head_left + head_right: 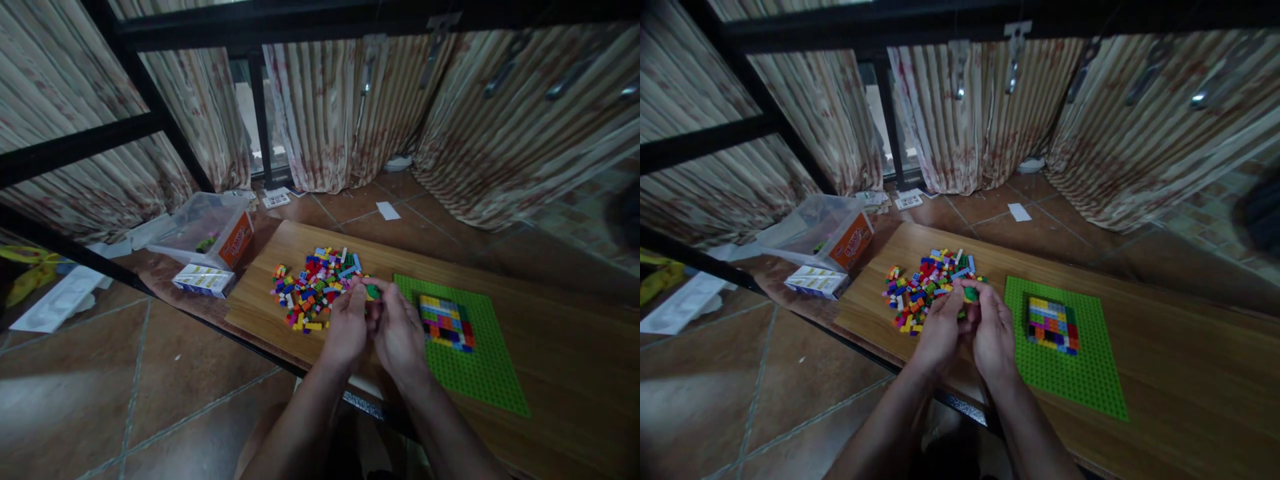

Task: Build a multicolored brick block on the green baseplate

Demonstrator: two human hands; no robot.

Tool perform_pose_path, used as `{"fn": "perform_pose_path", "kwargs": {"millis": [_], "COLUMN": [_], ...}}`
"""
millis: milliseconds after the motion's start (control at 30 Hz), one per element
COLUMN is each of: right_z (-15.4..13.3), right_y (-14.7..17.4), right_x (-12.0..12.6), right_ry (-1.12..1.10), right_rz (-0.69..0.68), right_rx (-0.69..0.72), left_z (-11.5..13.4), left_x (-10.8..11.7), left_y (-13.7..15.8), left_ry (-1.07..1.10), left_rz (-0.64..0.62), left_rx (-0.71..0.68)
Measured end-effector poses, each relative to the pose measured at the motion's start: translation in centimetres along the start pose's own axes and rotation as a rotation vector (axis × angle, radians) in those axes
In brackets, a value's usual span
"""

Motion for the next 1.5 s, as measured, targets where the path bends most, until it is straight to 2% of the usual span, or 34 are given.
{"fn": "perform_pose_path", "kwargs": {"millis": [167,300,433,600,767,967,1100,1200,1333,1500], "right_z": [-0.5,-0.4,-0.5,-0.9,-0.4,-0.1,0.4,0.5,0.5,1.0], "right_y": [-0.3,-0.2,-0.3,-0.6,-0.5,-0.5,-0.5,-0.5,-0.2,0.2], "right_x": [0.0,-0.3,-0.5,-0.9,-1.2,-0.6,0.2,0.0,-0.4,0.1], "right_ry": [0.099,0.024,-0.094,-0.146,-0.203,-0.197,-0.172,-0.126,-0.084,-0.251], "right_rz": [-0.118,-0.135,-0.137,-0.174,-0.196,-0.092,-0.008,-0.009,0.024,0.161], "right_rx": [0.034,0.009,-0.021,-0.071,-0.140,-0.113,-0.070,-0.043,-0.012,-0.097], "left_z": [0.6,0.6,0.9,1.7,2.0,1.2,1.3,1.4,2.2,2.8], "left_x": [-0.1,0.2,0.8,1.3,1.5,0.9,0.5,0.5,0.4,-0.7], "left_y": [0.6,0.5,0.2,0.2,0.5,0.4,0.5,0.4,0.3,0.4], "left_ry": [0.132,0.131,0.017,-0.171,-0.210,-0.154,-0.174,-0.232,-0.379,-0.450], "left_rz": [-0.036,-0.022,-0.010,-0.067,-0.094,-0.115,-0.086,-0.049,0.017,-0.045], "left_rx": [0.059,0.066,0.031,-0.004,-0.014,0.031,0.001,-0.061,-0.233,-0.356]}}
Point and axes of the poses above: each hand's wrist, its own y-axis away from the middle knuckle, its own x-axis out of the back of the hand, z = x × y, the point moved 9 cm from there along -y, towards the middle knuckle, and after that the axes turned 7 degrees about -z, right-handed, at the moved point
